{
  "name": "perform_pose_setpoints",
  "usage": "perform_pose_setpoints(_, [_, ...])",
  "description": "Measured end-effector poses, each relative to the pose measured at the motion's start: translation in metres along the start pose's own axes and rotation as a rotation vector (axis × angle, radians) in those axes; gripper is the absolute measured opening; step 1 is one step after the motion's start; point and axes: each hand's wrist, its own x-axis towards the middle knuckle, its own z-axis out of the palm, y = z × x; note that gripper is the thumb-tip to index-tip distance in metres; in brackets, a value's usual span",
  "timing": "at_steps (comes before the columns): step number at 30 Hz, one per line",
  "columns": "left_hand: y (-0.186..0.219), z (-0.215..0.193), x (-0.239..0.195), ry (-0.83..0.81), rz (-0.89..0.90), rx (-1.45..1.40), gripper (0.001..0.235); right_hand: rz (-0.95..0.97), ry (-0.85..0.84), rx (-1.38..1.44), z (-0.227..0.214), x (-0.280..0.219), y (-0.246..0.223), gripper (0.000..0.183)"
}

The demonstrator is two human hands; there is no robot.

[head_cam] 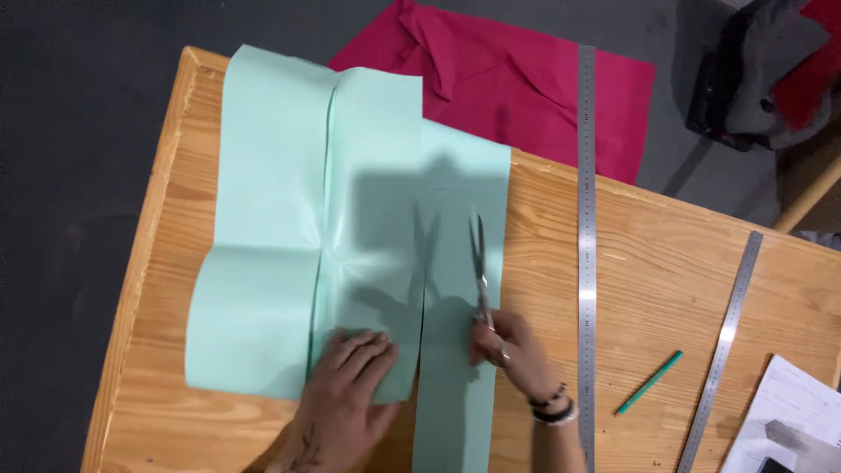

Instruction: Measuring, marking, and cutting long strips of light green fabric using a ruler, pencil, and scissors on a wooden workbench.

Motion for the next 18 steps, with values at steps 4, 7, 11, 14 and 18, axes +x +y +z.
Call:
perform_pose_setpoints(4, [0.038, -0.031, 0.088, -0.623, -0.142, 0.377, 0.095, -0.005, -0.048, -0.204, -0.057, -0.018, 0.020, 0.044])
perform_pose_setpoints(7, [0.031, -0.001, 0.139, -0.802, -0.016, 0.394, 0.077, 0.139, -0.129, -0.244, -0.103, -0.029, 0.035, 0.017])
perform_pose_setpoints(11, [0.000, 0.052, 0.176, 0.163, 0.262, 0.188, 0.049, 0.229, -0.094, -0.326, -0.176, -0.003, -0.008, 0.017])
perform_pose_setpoints(14, [-0.003, 0.068, 0.163, 0.169, 0.186, 0.207, 0.079, 0.271, -0.148, -0.486, -0.217, 0.023, -0.041, 0.018])
perform_pose_setpoints(18, [0.004, 0.063, 0.169, 0.078, 0.218, 0.301, 0.092, 0.271, -0.340, -0.725, -0.280, 0.103, -0.043, 0.029])
